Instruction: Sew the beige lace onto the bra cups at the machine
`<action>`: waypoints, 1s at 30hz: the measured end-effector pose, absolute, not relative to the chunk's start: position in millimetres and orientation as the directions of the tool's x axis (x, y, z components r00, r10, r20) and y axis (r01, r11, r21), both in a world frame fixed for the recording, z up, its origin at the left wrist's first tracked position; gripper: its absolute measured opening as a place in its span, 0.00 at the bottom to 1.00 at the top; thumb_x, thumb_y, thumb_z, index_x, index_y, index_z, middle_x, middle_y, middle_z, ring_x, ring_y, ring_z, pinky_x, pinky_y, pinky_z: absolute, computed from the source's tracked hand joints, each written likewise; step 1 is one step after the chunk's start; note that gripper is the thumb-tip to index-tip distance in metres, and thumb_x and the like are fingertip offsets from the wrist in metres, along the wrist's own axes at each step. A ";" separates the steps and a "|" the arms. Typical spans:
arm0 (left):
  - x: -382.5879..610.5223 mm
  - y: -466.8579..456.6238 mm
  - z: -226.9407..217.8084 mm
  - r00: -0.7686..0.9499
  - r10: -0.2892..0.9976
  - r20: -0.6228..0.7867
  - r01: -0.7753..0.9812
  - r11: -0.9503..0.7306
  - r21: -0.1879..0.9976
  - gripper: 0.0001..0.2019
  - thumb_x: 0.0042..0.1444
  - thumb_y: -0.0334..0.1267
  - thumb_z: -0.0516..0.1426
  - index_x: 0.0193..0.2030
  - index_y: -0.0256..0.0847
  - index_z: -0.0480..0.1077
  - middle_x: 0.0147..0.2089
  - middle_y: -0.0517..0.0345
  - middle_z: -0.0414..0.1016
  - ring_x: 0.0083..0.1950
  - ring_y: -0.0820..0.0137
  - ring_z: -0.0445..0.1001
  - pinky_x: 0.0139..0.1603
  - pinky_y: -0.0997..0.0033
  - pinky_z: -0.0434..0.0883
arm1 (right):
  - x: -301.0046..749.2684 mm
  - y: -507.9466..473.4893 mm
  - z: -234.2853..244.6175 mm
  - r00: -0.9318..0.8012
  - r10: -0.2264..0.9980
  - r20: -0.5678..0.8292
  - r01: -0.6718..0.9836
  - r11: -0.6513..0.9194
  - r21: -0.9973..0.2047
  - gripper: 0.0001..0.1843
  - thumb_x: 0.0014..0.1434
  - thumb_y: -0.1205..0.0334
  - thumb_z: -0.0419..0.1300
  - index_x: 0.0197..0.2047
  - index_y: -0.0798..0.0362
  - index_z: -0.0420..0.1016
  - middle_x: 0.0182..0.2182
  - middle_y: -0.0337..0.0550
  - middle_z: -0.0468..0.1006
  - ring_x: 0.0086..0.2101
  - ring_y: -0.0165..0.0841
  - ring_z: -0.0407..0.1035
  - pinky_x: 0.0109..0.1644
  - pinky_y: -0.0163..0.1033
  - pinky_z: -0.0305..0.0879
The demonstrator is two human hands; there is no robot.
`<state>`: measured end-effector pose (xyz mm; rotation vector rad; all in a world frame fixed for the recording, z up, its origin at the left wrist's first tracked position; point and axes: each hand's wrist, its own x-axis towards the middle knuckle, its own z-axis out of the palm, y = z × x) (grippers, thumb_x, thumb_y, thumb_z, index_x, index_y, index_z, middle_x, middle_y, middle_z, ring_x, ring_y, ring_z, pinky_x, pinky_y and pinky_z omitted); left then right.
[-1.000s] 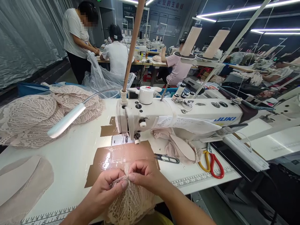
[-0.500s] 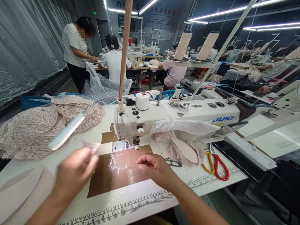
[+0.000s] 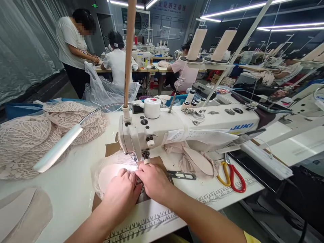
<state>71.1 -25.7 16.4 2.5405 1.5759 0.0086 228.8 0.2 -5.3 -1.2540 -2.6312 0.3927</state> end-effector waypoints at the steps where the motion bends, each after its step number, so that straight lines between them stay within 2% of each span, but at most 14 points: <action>1: 65.2 -24.9 21.8 0.470 0.876 -0.109 0.859 -0.426 0.283 0.14 0.64 0.39 0.47 0.33 0.39 0.70 0.32 0.53 0.73 0.38 0.63 0.72 0.35 0.66 0.70 | 227.7 -0.9 -6.6 -0.628 0.776 0.062 0.733 0.616 -0.290 0.12 0.53 0.74 0.55 0.39 0.54 0.72 0.38 0.43 0.73 0.40 0.37 0.65 0.39 0.39 0.61; 3: 54.2 -20.5 26.5 0.518 0.847 -0.120 0.758 -0.390 0.523 0.17 0.66 0.42 0.44 0.32 0.41 0.70 0.35 0.55 0.74 0.37 0.67 0.73 0.36 0.70 0.72 | 225.4 -1.9 -8.4 -0.630 0.775 0.049 0.746 0.621 -0.238 0.13 0.54 0.75 0.55 0.42 0.53 0.72 0.41 0.45 0.73 0.42 0.38 0.65 0.41 0.41 0.62; 4: 49.7 -17.4 24.9 0.525 0.847 -0.081 0.727 -0.397 0.561 0.18 0.66 0.42 0.43 0.34 0.42 0.71 0.38 0.55 0.76 0.38 0.68 0.73 0.38 0.71 0.72 | 224.1 -2.0 -9.2 -0.618 0.785 0.047 0.761 0.612 -0.215 0.13 0.57 0.74 0.54 0.43 0.53 0.72 0.41 0.45 0.73 0.43 0.39 0.65 0.42 0.41 0.63; 6: 43.8 -10.6 14.3 0.515 0.855 0.061 0.730 -0.475 0.492 0.17 0.66 0.41 0.44 0.40 0.41 0.73 0.46 0.51 0.77 0.43 0.65 0.74 0.42 0.68 0.74 | 221.2 -1.5 -10.8 -0.582 0.811 0.058 0.793 0.582 -0.182 0.13 0.62 0.73 0.50 0.45 0.53 0.72 0.42 0.47 0.74 0.43 0.39 0.66 0.43 0.43 0.64; 9: 40.6 -1.4 -8.2 0.560 0.793 0.241 0.750 -0.608 0.261 0.17 0.65 0.40 0.46 0.49 0.37 0.73 0.54 0.47 0.75 0.44 0.60 0.74 0.40 0.62 0.76 | 216.7 0.5 -12.4 -0.537 0.841 0.070 0.825 0.541 -0.167 0.14 0.65 0.69 0.48 0.48 0.53 0.72 0.42 0.49 0.75 0.42 0.40 0.66 0.43 0.45 0.66; 11: 39.2 4.4 -17.9 0.598 0.751 0.281 0.737 -0.653 0.177 0.17 0.64 0.38 0.46 0.50 0.35 0.73 0.54 0.45 0.75 0.42 0.60 0.74 0.38 0.61 0.76 | 214.3 2.5 -12.2 -0.514 0.856 0.051 0.842 0.515 -0.162 0.15 0.66 0.68 0.47 0.50 0.52 0.72 0.42 0.50 0.75 0.42 0.40 0.67 0.42 0.45 0.66; 13: 37.0 10.4 -20.9 0.628 0.722 0.291 0.717 -0.682 0.145 0.17 0.64 0.35 0.46 0.51 0.32 0.73 0.54 0.43 0.74 0.43 0.60 0.74 0.40 0.61 0.76 | 212.6 5.1 -11.3 -0.489 0.872 0.029 0.859 0.488 -0.154 0.17 0.66 0.69 0.47 0.52 0.51 0.71 0.42 0.50 0.75 0.42 0.41 0.67 0.41 0.45 0.67; 16: 32.7 18.9 -19.2 0.651 0.705 0.282 0.694 -0.703 0.155 0.17 0.64 0.33 0.46 0.52 0.31 0.72 0.54 0.42 0.74 0.46 0.59 0.72 0.43 0.60 0.75 | 211.1 8.9 -10.4 -0.475 0.880 0.016 0.867 0.471 -0.161 0.20 0.63 0.71 0.49 0.55 0.50 0.70 0.42 0.50 0.75 0.42 0.41 0.67 0.40 0.44 0.67; 20: 27.2 25.1 -19.6 0.640 0.720 0.267 0.701 -0.690 0.182 0.17 0.64 0.35 0.48 0.53 0.35 0.72 0.52 0.45 0.76 0.42 0.61 0.72 0.41 0.60 0.73 | 210.7 10.7 -11.7 -0.462 0.886 0.037 0.871 0.462 -0.169 0.23 0.59 0.74 0.53 0.56 0.49 0.70 0.42 0.50 0.74 0.41 0.40 0.67 0.39 0.42 0.67; 23: 24.8 26.5 -21.7 0.637 0.721 0.273 0.697 -0.690 0.196 0.16 0.63 0.36 0.50 0.53 0.37 0.72 0.51 0.47 0.77 0.42 0.60 0.71 0.42 0.60 0.72 | 211.2 9.6 -10.8 -0.468 0.883 0.028 0.870 0.466 -0.161 0.22 0.59 0.74 0.52 0.54 0.49 0.70 0.43 0.51 0.74 0.42 0.41 0.67 0.40 0.43 0.66; 30: 27.0 31.5 -21.8 0.575 0.766 0.286 0.703 -0.642 0.306 0.13 0.63 0.33 0.48 0.45 0.40 0.73 0.42 0.51 0.78 0.40 0.64 0.71 0.40 0.65 0.69 | 214.2 5.5 -1.7 -0.487 0.873 -0.024 0.862 0.476 -0.176 0.24 0.57 0.75 0.52 0.56 0.50 0.68 0.46 0.50 0.73 0.43 0.42 0.67 0.43 0.45 0.65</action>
